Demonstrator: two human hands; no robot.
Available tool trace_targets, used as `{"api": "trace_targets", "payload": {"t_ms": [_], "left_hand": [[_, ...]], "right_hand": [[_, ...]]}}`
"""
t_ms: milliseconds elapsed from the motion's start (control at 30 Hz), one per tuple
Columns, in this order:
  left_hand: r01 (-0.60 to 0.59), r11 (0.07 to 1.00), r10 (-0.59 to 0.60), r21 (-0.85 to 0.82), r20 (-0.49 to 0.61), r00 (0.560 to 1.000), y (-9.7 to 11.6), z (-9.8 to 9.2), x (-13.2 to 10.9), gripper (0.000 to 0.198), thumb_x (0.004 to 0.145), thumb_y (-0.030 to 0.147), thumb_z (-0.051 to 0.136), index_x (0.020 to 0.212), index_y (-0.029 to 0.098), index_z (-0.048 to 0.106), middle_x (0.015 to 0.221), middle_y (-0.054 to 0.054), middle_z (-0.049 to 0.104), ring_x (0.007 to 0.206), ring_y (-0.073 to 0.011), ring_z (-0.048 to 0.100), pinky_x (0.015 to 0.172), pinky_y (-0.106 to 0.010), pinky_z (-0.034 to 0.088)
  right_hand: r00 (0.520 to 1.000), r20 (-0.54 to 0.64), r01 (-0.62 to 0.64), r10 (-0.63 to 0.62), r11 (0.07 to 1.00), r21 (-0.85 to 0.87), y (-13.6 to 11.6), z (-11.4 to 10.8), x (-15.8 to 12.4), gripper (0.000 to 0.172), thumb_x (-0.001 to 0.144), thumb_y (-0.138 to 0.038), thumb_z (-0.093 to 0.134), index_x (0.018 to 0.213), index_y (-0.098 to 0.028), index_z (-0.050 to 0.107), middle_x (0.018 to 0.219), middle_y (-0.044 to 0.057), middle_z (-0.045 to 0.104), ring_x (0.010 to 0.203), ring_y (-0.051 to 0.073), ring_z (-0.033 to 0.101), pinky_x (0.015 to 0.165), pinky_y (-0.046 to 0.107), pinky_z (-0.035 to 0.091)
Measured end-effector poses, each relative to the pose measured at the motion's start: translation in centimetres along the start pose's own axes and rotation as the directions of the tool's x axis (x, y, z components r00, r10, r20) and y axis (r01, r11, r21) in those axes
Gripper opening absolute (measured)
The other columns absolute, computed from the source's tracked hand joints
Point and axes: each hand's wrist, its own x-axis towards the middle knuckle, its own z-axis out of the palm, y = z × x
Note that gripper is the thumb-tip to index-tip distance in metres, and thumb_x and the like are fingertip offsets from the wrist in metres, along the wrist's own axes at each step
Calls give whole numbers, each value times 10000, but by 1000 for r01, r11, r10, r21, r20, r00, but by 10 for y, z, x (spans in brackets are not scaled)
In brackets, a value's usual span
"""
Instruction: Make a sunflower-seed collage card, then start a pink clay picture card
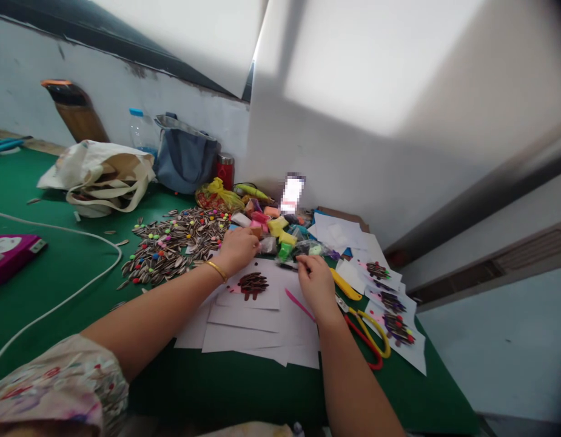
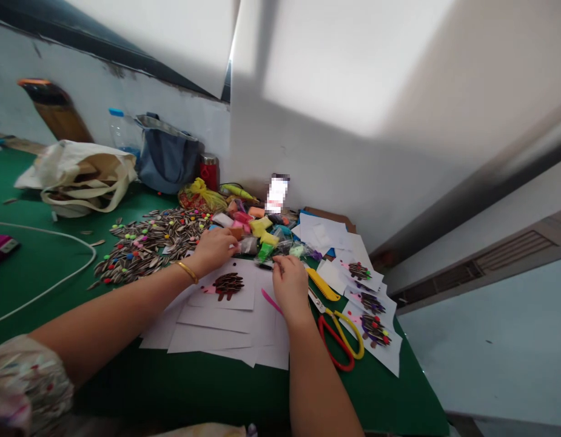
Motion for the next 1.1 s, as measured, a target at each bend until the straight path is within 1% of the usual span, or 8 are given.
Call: {"api": "trace_targets", "payload": {"t_ms": [267, 367, 467, 600, 700, 867, 1000, 1100], "left_hand": [[15, 983, -9, -185, 32, 999, -8, -11, -9, 465, 951, 444, 371, 922, 169, 745, 866, -30, 746, 754, -173, 656, 659, -254, 474], [24, 992, -19, -121, 37, 999, -16, -17, -20, 350, 881, 450, 505, 807, 210, 750, 797, -36, 730, 715, -194, 642, 645, -284, 455], [31, 999, -31, -22, 18, 999, -25, -20, -28, 287, 845, 407, 552, 798, 213, 759, 863, -95, 723, 842, -259, 646, 742, -346, 452], [29, 998, -31, 50, 35, 999, -32, -17, -30, 287, 849, 399, 548, 855, 216, 769, 893, -115, 728, 882, -289, 651, 774, -373, 454], [24, 997, -27, 74, 45, 999, -34, -16, -31, 287, 857, 406, 544, 938, 237, 762, 921, -96, 732, 885, -277, 656, 772, -358, 458], [22, 996, -25, 86, 36, 999, -36, -26, -38, 306, 868, 435, 540, 997, 247, 743, 960, -87, 715, 922, -275, 645, 780, -353, 464], [-4, 1000, 4, 22, 9, 1000, -33, -34, -44, 280, 880, 415, 539, 973, 246, 742, 984, -69, 715, 937, -259, 640, 811, -351, 462], [-27, 999, 27, -22, 21, 999, -30, -32, -49, 266, 875, 385, 547, 971, 238, 747, 984, -68, 721, 946, -263, 640, 843, -365, 464]], "right_hand": [[991, -131, -18, 33, 994, 109, 5, -11, 5, 295, 921, -234, 432, 1039, -171, 694, 1033, 106, 667, 1005, 224, 589, 926, 356, 454], [967, -226, -94, 117, 989, 111, 22, -22, 9, 317, 924, -264, 424, 1063, -161, 690, 1056, 109, 660, 1028, 224, 586, 942, 359, 443], [952, -250, -160, 177, 983, 87, 40, -29, 12, 338, 919, -293, 424, 1062, -155, 696, 1047, 111, 664, 1021, 231, 589, 930, 364, 442], [971, -131, -200, 201, 980, 26, 53, -31, 12, 328, 892, -312, 446, 997, -165, 720, 1013, 103, 678, 994, 242, 598, 903, 373, 443], [978, 46, -201, 202, 979, -38, 56, -31, 9, 284, 873, -340, 500, 931, -194, 737, 946, 77, 689, 918, 237, 616, 830, 353, 460], [912, 389, -83, 132, 987, -140, 61, -34, 5, 170, 796, -352, 667, 883, -232, 751, 889, 45, 675, 836, 207, 618, 743, 299, 449], [893, 429, -40, 137, 973, -227, 63, -33, 3, 266, 724, -247, 739, 989, -233, 738, 908, 40, 630, 836, 193, 598, 751, 283, 432], [885, 435, -49, 164, 964, -263, 58, -32, 2, 192, 745, -214, 710, 934, -229, 741, 882, 32, 596, 787, 173, 579, 705, 265, 415]]}}
